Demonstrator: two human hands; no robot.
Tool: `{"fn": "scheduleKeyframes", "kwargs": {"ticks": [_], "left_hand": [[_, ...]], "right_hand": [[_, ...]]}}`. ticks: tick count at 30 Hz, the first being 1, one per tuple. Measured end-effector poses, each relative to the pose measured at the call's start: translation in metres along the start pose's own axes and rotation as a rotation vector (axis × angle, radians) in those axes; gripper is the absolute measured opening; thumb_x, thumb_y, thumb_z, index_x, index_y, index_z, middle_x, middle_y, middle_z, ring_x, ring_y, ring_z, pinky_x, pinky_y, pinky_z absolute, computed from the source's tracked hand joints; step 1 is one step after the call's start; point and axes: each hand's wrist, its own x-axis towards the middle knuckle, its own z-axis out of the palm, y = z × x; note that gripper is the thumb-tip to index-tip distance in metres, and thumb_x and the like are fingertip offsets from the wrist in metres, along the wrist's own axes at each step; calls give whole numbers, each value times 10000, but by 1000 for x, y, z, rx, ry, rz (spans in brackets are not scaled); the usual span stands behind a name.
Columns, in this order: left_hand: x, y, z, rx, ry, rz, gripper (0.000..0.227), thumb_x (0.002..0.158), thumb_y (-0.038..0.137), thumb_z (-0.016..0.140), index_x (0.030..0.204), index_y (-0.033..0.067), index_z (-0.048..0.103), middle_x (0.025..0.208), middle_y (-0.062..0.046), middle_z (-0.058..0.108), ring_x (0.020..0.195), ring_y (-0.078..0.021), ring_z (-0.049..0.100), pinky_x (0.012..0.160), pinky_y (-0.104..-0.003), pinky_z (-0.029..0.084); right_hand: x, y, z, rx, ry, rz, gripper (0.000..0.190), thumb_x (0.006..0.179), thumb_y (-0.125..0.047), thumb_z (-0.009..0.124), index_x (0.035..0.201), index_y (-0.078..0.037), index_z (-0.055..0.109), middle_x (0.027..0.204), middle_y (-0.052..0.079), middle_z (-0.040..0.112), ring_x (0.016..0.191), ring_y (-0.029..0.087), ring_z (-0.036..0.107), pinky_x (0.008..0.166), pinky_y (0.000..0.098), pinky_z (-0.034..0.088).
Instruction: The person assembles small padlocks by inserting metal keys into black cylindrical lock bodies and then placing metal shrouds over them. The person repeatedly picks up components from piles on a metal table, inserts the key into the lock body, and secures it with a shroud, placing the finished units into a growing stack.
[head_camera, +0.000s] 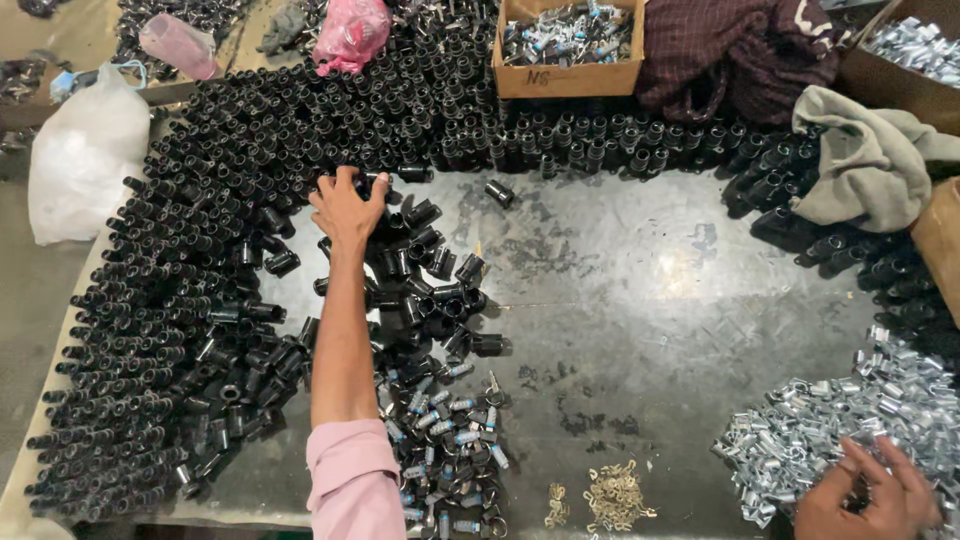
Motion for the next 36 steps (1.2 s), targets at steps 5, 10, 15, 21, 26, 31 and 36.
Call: {"fn": "scheduleKeyframes", "kwargs": {"ticks": [5,10,15,21,26,31,36], "left_hand": [[7,18,19,-31,-12,-140,563,808,581,766,1147,158,615,1255,-130,565,1213,-455,475,923,-661,424],[4,23,26,-44,-146,-198,486,807,498,737,1191,223,624,1264,-82,625,1235,-460,492,948,-656,439],[-13,37,21,30,-375,-113,494,819,560,791,1123,203,639,1309,-125,550,1272,-485,444,957,-696,391],[-16,73,27,-100,-265,15,429,793,413,828,1136,239,639,1222,-96,580,1226,-456,491,942,-715,378],[-33,80,35,-98,-346,48,350,820,363,796,1115,235,659,1076,-87,681,1127,-411,608,892,-659,458],[-83,79,29,-317,-411,349,332,855,364,761,1080,130,692,946,-105,745,917,-302,729,857,-452,550],[-61,14,-17,-234,-234,246,275,919,374,722,1016,119,746,954,-85,767,887,-269,734,810,-410,562]], "right_hand": [[-1,-3,1,19,56,-27,212,983,89,628,1094,-71,710,1322,110,637,1248,243,555,945,285,497],[3,-4,2,37,87,-41,233,962,75,621,1104,-85,714,1311,94,636,1265,239,544,1045,313,485],[4,-9,1,50,71,-5,227,967,92,635,1089,-72,734,1293,94,658,1230,243,548,999,320,487],[7,-20,-6,56,52,61,235,958,88,620,1094,-64,735,1304,91,652,1211,242,548,934,291,477],[8,-27,-10,47,93,22,224,945,99,637,1064,-64,735,1301,81,652,1230,236,555,1000,324,492],[11,-26,-13,96,62,14,249,975,107,616,1117,-61,733,1320,114,642,1176,223,557,913,263,487],[0,-12,-4,46,89,-5,200,988,90,647,1106,-50,727,1290,108,625,1129,197,572,922,265,506]]}}
